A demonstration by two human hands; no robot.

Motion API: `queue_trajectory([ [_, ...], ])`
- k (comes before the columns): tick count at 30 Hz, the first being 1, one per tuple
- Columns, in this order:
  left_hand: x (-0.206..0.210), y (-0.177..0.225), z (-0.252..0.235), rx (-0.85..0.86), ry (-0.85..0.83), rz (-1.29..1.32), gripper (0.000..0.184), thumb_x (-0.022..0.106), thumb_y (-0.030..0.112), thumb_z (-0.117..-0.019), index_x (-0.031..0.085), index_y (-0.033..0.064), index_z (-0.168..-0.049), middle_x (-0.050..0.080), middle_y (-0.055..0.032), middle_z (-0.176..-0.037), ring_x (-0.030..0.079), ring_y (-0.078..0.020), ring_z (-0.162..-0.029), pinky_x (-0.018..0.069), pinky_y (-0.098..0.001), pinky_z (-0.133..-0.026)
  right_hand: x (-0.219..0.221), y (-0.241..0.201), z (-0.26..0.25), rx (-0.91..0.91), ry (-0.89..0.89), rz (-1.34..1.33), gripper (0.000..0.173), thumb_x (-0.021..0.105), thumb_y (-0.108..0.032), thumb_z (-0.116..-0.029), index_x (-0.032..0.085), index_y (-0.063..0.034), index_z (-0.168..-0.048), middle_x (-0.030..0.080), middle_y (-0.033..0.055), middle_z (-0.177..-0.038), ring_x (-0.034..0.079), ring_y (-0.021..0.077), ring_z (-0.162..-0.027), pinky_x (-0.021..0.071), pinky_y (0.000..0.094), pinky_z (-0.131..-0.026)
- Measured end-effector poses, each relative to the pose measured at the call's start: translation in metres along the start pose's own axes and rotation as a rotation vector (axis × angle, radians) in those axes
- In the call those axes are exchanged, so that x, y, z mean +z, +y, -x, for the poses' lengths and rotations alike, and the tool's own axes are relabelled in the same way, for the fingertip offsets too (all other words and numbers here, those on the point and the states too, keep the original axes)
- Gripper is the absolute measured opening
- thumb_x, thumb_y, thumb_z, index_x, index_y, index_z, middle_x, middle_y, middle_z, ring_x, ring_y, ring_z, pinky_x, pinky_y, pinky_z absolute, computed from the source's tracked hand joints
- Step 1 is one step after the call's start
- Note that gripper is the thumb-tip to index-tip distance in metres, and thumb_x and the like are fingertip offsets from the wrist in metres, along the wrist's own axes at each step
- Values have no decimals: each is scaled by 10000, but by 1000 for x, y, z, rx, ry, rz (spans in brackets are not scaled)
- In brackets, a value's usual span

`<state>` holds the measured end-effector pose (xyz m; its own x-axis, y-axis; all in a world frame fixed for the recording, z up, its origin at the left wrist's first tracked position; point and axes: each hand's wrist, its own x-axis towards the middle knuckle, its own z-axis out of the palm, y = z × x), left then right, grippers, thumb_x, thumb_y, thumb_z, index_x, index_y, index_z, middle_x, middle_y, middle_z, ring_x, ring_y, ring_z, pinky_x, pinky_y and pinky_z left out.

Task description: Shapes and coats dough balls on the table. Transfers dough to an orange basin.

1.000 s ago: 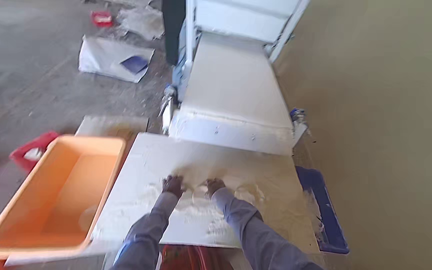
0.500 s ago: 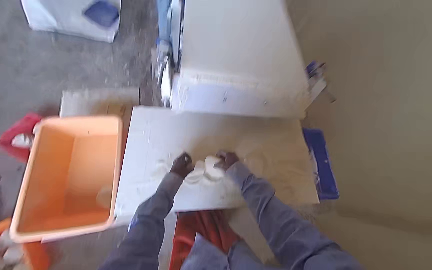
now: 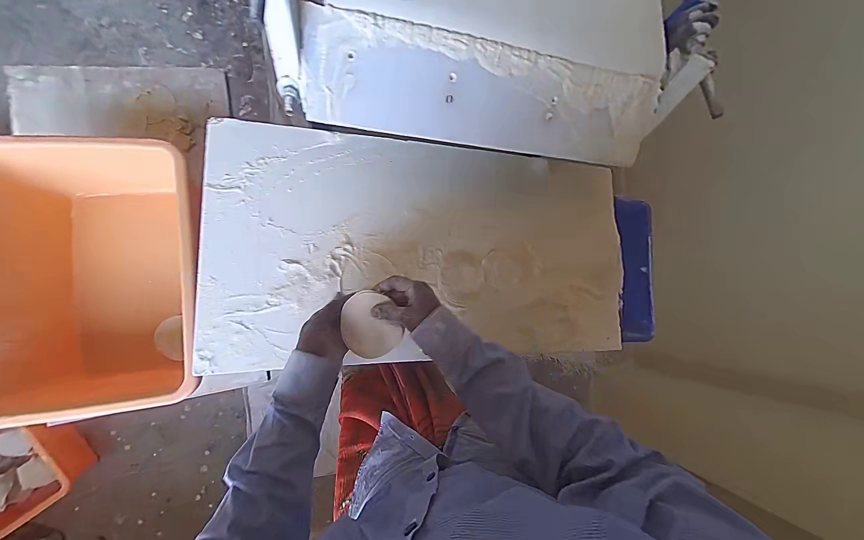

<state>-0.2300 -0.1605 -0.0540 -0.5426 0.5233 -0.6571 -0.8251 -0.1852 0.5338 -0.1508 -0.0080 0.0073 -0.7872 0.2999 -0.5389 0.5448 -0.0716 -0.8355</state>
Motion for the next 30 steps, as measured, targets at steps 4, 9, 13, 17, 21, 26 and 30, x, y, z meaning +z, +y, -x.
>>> queue_trajectory([
  [4, -13, -14, 13, -107, 34, -160, 151, 491, 41, -1048, 631, -15, -1065, 726, -87, -907, 717, -161, -826, 614, -344, -790, 4, 22, -1, 112, -52, 93, 381, 753, -21, -910, 632, 41, -1267, 722, 197, -1138, 709, 240, -1009, 550, 402, -952],
  [9, -1, -19, 22, -73, 82, -343, 63, 656, -83, -920, 645, -51, -973, 733, -102, -828, 724, -171, -736, 624, -327, -718, -65, 21, -18, 82, 186, 747, 502, 722, -103, -932, 594, -25, -1411, 613, 209, -1406, 598, 380, -1289, 476, 550, -1078],
  [13, 6, -9, 35, 13, 113, -775, 253, 705, 31, -931, 621, -67, -1148, 703, -149, -969, 703, -171, -829, 600, -351, -780, -145, 48, -58, 164, 60, 1188, 716, 834, -119, -825, 527, -18, -1463, 488, 250, -1502, 431, 475, -1410, 413, 638, -1095],
  [17, 9, -6, 34, 140, 151, -802, 347, 700, 40, -931, 598, -64, -1246, 709, -195, -1010, 714, -213, -832, 608, -395, -756, -157, 33, -73, 239, -150, 1288, 662, 825, -274, -856, 571, -55, -1427, 573, 267, -1415, 502, 470, -1351, 356, 660, -1139],
  [21, 9, -8, 32, 133, 238, -677, 216, 692, 44, -952, 657, -59, -1138, 726, -159, -933, 725, -194, -767, 624, -361, -686, -157, 13, -74, 297, -338, 1307, 510, 777, -247, -904, 629, -13, -1333, 609, 268, -1361, 562, 454, -1301, 428, 656, -1076],
  [26, 20, -8, 37, -8, 327, -698, 336, 625, 132, -1017, 584, -47, -1298, 659, -234, -1186, 692, -286, -1004, 590, -464, -871, -163, 33, -59, 67, -335, 1267, 545, 834, -303, -851, 669, -91, -1325, 659, 219, -1298, 606, 421, -1243, 465, 641, -1041],
  [30, 34, -25, 29, 33, 314, -463, 313, 575, 66, -1031, 536, -30, -1326, 655, -209, -1129, 703, -243, -882, 612, -403, -744, -146, 10, -11, -78, -253, 999, 471, 815, -247, -876, 675, -58, -1284, 692, 226, -1228, 645, 423, -1168, 471, 623, -1019],
])
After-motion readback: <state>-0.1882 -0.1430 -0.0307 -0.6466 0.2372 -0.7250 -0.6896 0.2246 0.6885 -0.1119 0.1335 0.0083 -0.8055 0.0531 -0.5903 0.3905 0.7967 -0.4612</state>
